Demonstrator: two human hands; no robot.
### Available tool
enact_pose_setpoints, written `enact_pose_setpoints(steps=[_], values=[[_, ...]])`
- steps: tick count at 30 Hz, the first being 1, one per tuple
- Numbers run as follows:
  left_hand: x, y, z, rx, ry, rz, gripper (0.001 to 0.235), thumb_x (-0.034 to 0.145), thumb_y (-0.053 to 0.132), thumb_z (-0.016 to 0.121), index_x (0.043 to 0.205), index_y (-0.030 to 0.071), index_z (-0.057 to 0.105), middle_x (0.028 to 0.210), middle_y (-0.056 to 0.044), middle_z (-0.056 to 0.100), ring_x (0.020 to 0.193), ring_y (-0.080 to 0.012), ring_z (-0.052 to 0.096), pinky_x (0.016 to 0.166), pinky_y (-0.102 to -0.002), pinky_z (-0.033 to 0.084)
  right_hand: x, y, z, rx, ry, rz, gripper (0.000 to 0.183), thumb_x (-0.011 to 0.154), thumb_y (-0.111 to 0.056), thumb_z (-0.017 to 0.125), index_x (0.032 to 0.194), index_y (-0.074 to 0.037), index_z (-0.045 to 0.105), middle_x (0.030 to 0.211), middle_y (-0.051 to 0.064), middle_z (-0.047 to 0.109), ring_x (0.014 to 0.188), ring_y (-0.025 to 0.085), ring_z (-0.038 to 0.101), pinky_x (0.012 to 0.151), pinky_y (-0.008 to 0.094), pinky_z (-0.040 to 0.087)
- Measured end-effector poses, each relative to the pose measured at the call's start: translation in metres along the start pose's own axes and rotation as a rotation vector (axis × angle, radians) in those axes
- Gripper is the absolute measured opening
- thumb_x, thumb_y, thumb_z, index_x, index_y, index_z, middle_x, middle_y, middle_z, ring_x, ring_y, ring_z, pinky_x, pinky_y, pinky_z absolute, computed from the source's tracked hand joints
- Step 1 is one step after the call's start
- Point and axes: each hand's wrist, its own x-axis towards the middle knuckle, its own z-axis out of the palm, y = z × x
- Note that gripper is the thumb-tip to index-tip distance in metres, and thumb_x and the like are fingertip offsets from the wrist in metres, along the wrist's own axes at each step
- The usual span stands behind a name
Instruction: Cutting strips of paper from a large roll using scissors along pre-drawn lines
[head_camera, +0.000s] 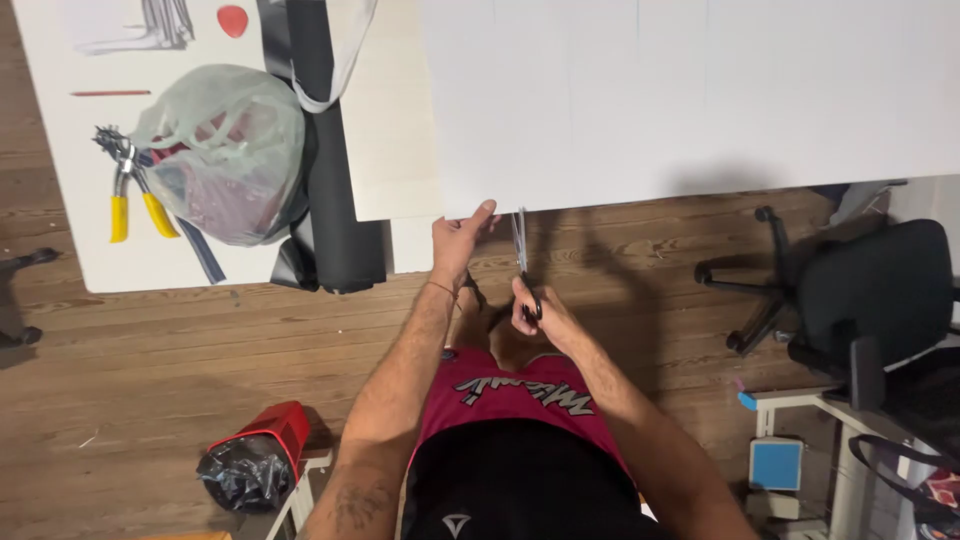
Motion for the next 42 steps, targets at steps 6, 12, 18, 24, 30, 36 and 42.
enact_pose_setpoints(steps=[6, 12, 18, 24, 30, 36, 42], values=[[0.013, -0.013, 0.002, 0.055, 0.034, 0.035, 0.032, 0.079, 0.029, 0.093, 0.082, 0.001, 0.078, 0.078, -0.010, 0.077, 0.075, -0.0133, 0.073, 0.078, -0.029, 0.061, 0.015, -0.007, -0.003, -0.020, 0.035, -0.011, 0.071, 0.103, -0.060, 0.057, 0.056, -0.007, 0.062, 0.041, 0.006, 0.047, 0.036, 0.011, 0.043, 0.041, 0.020, 0.032], [-0.008, 0.009, 0.007, 0.207, 0.068, 0.067, 0.042, 0.077, 0.044, 0.091, 0.074, 0.004, 0.079, 0.074, -0.015, 0.076, 0.077, -0.0164, 0.072, 0.079, -0.036, 0.055, 0.036, 0.006, -0.009, -0.001, 0.053, -0.013, 0.072, 0.101, -0.060, 0.062, 0.055, -0.005, 0.060, 0.040, 0.007, 0.045, 0.032, 0.011, 0.040, 0.038, 0.021, 0.030], [-0.020, 0.016, 0.021, 0.138, 0.045, 0.069, 0.045, 0.076, 0.042, 0.093, 0.090, 0.002, 0.080, 0.077, -0.006, 0.077, 0.080, -0.0105, 0.070, 0.079, -0.027, 0.054, 0.047, 0.018, -0.011, -0.113, 0.076, -0.020, 0.074, 0.098, -0.064, 0.063, 0.054, -0.005, 0.063, 0.040, 0.008, 0.046, 0.035, 0.013, 0.043, 0.039, 0.023, 0.034], [-0.016, 0.010, 0.013, 0.142, 0.041, 0.086, 0.043, 0.079, 0.042, 0.091, 0.094, 0.004, 0.081, 0.081, -0.004, 0.078, 0.082, -0.0072, 0.066, 0.079, -0.026, 0.053, 0.048, 0.013, -0.010, -0.173, 0.064, 0.002, 0.071, 0.098, -0.063, 0.063, 0.057, -0.005, 0.064, 0.042, 0.008, 0.049, 0.041, 0.014, 0.046, 0.044, 0.024, 0.038], [-0.017, 0.006, 0.017, 0.078, 0.068, 0.092, 0.040, 0.077, 0.041, 0.093, 0.089, 0.005, 0.080, 0.076, -0.001, 0.078, 0.074, -0.0041, 0.064, 0.071, -0.021, 0.049, 0.052, 0.020, -0.010, -0.130, 0.082, -0.011, 0.069, 0.099, -0.062, 0.064, 0.058, -0.006, 0.064, 0.041, 0.007, 0.048, 0.042, 0.014, 0.047, 0.045, 0.024, 0.038], [-0.012, 0.000, 0.018, 0.078, 0.094, 0.111, 0.033, 0.076, 0.035, 0.093, 0.084, 0.006, 0.081, 0.072, -0.002, 0.077, 0.069, -0.0038, 0.065, 0.066, -0.018, 0.048, 0.054, 0.027, -0.011, -0.091, 0.092, -0.023, 0.066, 0.098, -0.058, 0.067, 0.058, -0.006, 0.064, 0.040, 0.007, 0.049, 0.041, 0.013, 0.047, 0.045, 0.023, 0.038], [-0.012, -0.001, 0.019, 0.063, 0.112, 0.103, 0.032, 0.076, 0.037, 0.092, 0.083, 0.008, 0.080, 0.072, -0.001, 0.078, 0.066, -0.0009, 0.059, 0.062, -0.015, 0.042, 0.051, 0.023, -0.008, -0.090, 0.087, -0.017, 0.067, 0.099, -0.057, 0.066, 0.058, -0.005, 0.063, 0.039, 0.007, 0.047, 0.040, 0.013, 0.046, 0.043, 0.022, 0.036]])
